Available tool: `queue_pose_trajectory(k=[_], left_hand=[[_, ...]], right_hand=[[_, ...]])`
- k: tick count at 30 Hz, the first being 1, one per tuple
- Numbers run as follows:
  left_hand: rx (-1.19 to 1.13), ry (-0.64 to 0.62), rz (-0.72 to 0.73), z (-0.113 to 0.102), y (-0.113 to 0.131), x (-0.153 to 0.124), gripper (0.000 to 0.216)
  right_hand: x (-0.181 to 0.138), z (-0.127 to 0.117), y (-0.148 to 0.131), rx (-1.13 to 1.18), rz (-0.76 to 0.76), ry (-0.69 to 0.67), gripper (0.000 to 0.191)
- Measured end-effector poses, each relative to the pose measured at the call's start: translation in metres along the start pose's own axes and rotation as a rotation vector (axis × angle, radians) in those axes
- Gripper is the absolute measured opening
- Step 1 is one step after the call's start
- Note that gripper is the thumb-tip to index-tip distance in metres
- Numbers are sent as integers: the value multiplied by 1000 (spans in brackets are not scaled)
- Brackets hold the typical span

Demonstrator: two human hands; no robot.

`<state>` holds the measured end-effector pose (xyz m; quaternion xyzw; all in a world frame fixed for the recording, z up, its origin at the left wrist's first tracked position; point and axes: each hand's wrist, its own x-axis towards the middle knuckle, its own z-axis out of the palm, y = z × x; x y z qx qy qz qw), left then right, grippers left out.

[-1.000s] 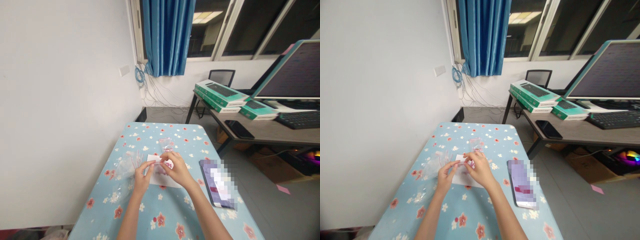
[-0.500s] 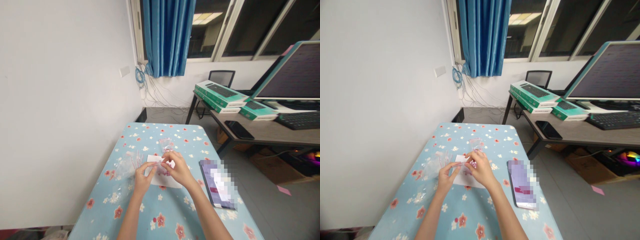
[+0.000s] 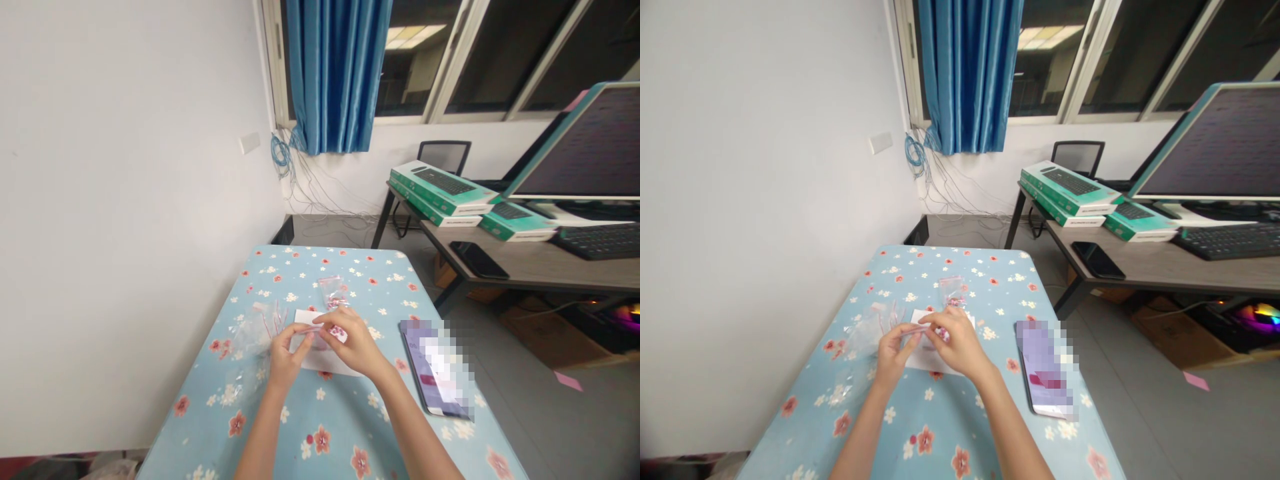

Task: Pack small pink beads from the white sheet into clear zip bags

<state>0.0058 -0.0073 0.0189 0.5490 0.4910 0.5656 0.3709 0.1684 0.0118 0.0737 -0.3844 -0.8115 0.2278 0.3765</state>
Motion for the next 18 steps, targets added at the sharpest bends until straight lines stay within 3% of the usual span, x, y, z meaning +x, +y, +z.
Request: queue_pose_trajectory(k=[6,10,18], left_hand=[[-44,-46,-10,-1,3,-1,19],[-59,-61,-35,-1,2,-1,20],[-75,14,-107,2,-13,3,29]], right_hand=[[0,-1,-3,57,-17,-79,25],[0,-2,-1,91,12,-60,29],[0,-5,14,298,191,185,29]])
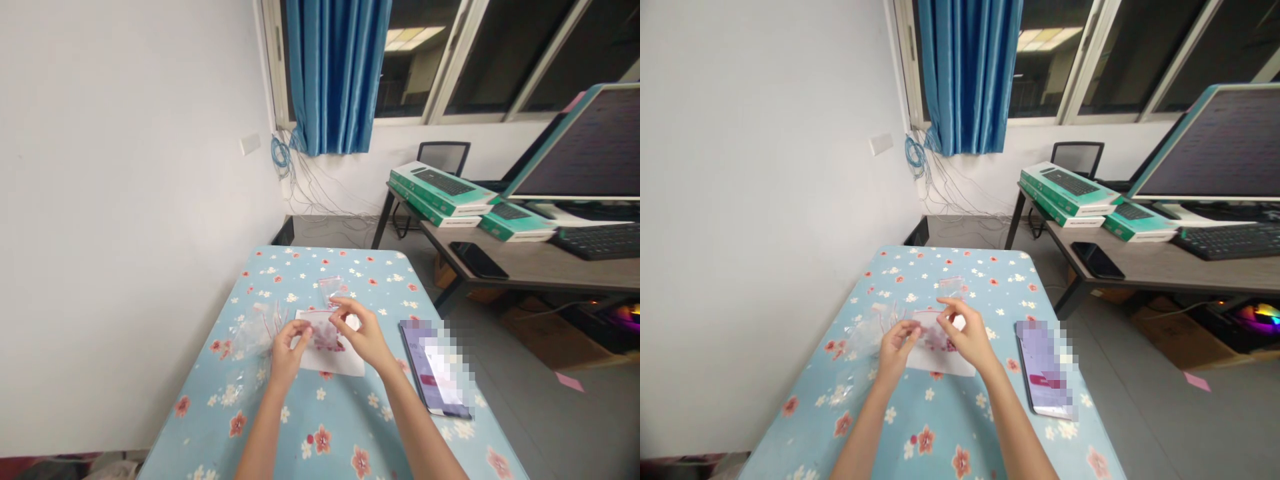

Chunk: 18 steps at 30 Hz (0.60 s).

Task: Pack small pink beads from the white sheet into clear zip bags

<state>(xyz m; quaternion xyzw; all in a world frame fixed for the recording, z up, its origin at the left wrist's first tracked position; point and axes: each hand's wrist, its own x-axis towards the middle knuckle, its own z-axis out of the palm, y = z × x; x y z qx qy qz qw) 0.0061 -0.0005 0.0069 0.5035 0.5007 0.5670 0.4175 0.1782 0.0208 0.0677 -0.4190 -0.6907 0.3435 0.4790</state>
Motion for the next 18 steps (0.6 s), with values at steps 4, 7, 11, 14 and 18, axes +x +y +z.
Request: queue_pose_trajectory(k=[4,7,11,14,18], left_hand=[[-44,84,-20,2,-6,4,28],[-101,162,-51,3,-6,6,31],[-165,229,-87,4,-3,6,34],[-176,180,-116,8,-3,8,32],[-106,46,-142,17,-10,21,32]], right_hand=[[2,-3,12,45,102,-101,36],[1,-2,21,69,188,-334,27],[0,4,29,89,206,-432,22],[2,5,36,94,223,-335,23],[8,1,55,177,249,-164,23]])
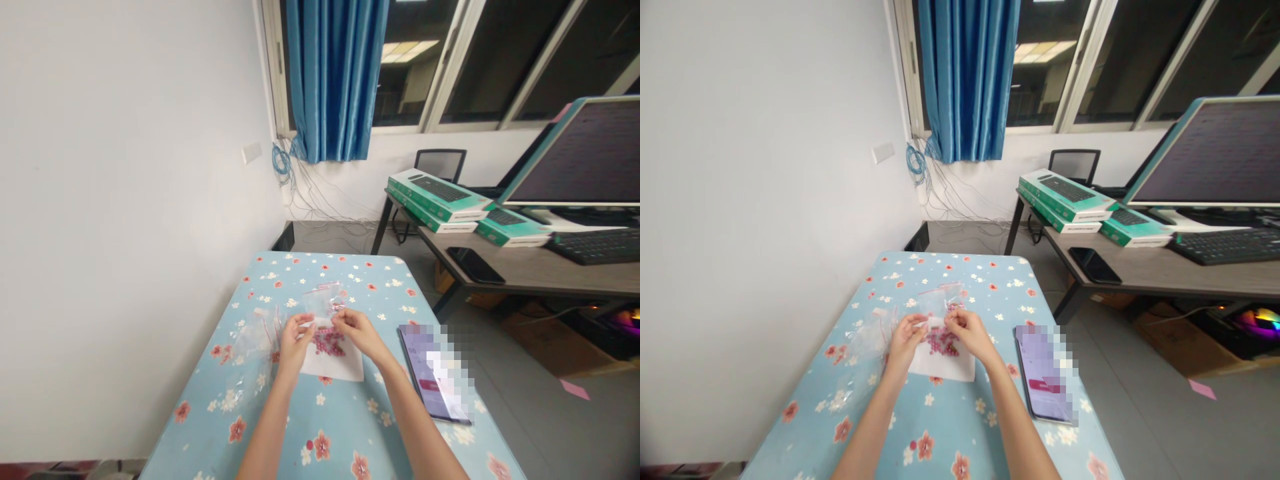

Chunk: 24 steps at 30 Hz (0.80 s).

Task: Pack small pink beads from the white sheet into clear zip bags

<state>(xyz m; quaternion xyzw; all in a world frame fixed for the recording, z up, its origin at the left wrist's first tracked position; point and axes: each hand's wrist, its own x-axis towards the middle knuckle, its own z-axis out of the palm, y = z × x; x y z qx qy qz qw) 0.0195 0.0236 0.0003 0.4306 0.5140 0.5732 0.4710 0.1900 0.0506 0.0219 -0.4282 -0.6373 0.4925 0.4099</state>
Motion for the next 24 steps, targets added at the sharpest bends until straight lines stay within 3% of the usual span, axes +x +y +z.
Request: queue_pose_trajectory(k=[4,13,19,24], left_hand=[[207,-109,57,14,-5,25,34],[335,-117,152,39,-4,73,31],[419,-137,239,28,0,77,28],[455,-99,265,6,7,60,25]], right_hand=[[11,-10,20,13,25,177,29],[48,-22,32,-195,48,347,44],[47,-27,29,-371,89,396,34],[29,-30,26,-449,86,423,35]])
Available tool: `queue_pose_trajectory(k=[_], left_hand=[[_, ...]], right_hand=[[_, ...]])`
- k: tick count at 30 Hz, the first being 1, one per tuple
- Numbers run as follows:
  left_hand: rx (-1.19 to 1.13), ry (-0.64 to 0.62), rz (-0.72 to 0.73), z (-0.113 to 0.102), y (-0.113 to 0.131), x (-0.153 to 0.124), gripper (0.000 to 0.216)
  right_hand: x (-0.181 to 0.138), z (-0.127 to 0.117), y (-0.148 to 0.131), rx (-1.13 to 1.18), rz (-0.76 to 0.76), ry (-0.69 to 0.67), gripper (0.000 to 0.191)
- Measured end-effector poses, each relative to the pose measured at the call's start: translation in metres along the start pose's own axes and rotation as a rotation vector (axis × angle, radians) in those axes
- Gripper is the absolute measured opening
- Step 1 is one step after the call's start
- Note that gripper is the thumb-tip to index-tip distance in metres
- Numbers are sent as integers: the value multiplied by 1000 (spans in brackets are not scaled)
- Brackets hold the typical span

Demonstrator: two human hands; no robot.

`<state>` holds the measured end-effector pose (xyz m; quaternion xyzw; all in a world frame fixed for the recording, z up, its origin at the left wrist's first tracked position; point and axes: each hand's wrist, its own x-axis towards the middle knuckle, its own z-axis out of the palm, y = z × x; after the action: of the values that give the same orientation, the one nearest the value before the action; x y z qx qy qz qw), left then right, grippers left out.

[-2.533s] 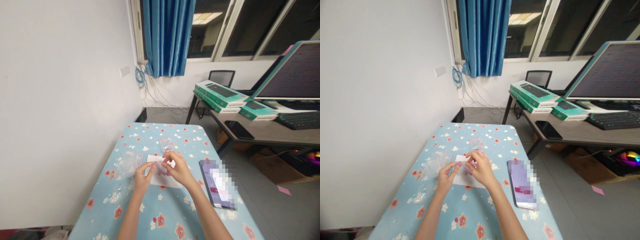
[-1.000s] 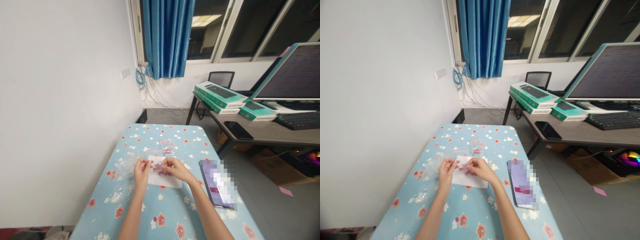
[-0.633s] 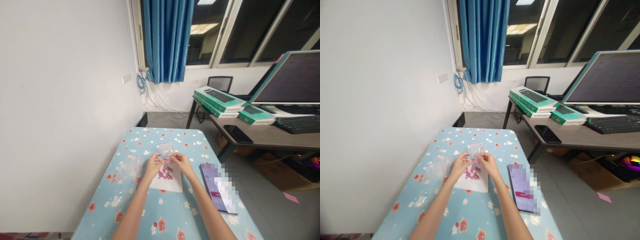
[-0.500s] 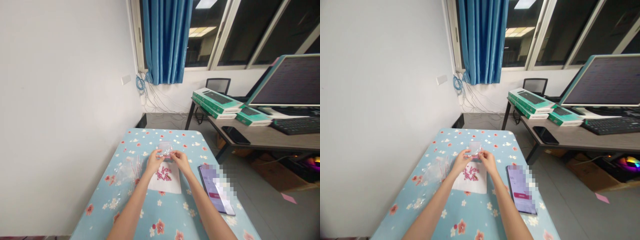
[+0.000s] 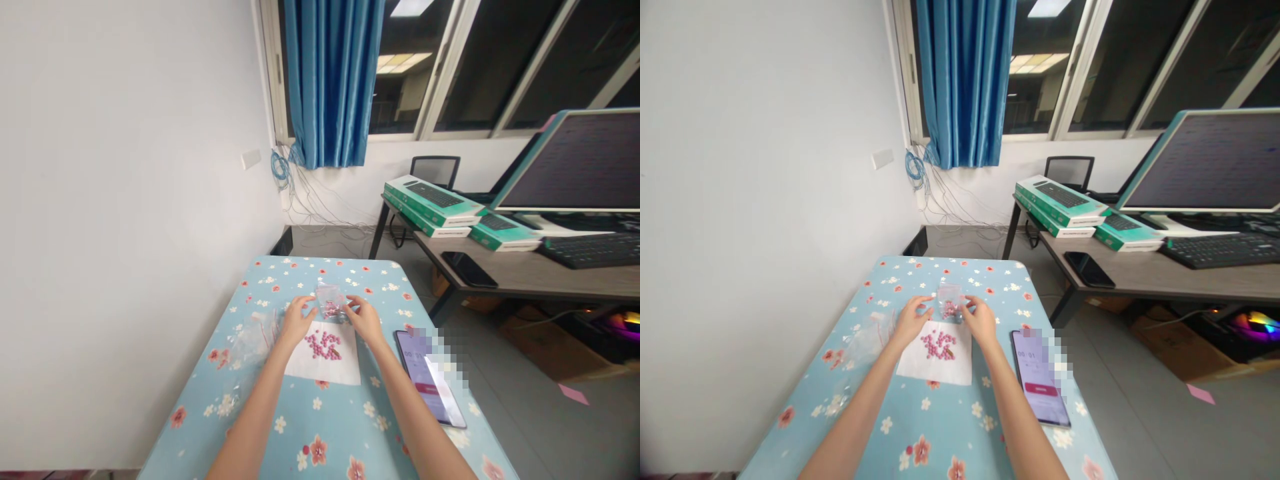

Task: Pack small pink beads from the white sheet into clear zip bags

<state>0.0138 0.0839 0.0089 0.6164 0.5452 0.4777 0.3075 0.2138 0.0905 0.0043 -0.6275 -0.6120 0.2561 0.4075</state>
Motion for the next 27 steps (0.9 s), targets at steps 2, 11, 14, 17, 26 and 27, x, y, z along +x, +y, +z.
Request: queue_pose_trajectory(k=[2,11,14,17,26,27], left_hand=[[11,17,-5,-14,1,-12,25],[283,137,-49,-93,-16,-72,30],[474,118,40,-118,-23,-96,31],[652,2,139,-136,-28,-121,34],[778,-194,248,-133,-34,-153,55],[773,-199,254,-130,-34,-152,54]], right_hand=[[-7,-2,-2,6,-19,24,36],[-52,27,-47,73,-231,-206,19],[-73,39,-67,53,-273,-322,17],[-92,46,-81,-32,-406,-512,16],[-118,64,-91,-265,-574,-607,16],[-119,66,-90,-265,-575,-599,17]])
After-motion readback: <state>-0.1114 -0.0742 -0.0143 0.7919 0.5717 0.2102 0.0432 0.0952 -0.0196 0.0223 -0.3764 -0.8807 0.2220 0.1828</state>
